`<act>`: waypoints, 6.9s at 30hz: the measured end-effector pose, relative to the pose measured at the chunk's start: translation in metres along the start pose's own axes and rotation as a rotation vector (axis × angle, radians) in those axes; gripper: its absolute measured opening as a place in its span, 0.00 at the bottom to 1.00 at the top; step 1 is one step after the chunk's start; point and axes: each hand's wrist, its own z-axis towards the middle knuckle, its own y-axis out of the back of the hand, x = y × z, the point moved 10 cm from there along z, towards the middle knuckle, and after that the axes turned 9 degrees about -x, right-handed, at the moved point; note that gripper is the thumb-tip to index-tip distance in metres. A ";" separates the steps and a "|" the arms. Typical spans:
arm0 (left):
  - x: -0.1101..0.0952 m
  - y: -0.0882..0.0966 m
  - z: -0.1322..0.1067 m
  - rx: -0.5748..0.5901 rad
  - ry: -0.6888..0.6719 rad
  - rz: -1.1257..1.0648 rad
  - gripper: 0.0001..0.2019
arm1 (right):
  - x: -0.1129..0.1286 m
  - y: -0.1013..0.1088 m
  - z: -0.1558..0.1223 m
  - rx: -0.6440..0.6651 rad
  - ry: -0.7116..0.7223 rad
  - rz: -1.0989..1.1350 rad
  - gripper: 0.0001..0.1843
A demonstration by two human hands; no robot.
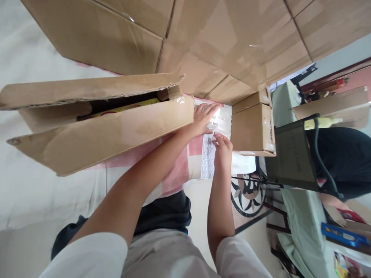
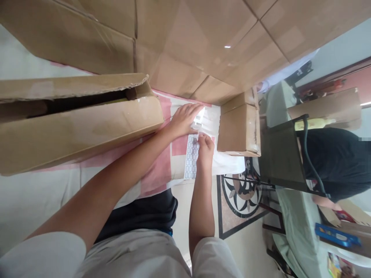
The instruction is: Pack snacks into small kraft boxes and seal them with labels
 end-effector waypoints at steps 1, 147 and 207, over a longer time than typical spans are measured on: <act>0.000 0.000 0.000 -0.007 -0.006 -0.004 0.48 | -0.001 0.003 -0.004 -0.032 -0.012 0.061 0.15; 0.016 -0.022 -0.008 0.171 0.241 -0.345 0.31 | -0.015 -0.027 -0.039 -0.215 -0.081 0.569 0.22; 0.008 -0.014 -0.022 0.229 0.088 0.061 0.48 | 0.006 -0.032 -0.052 -0.145 0.094 0.495 0.22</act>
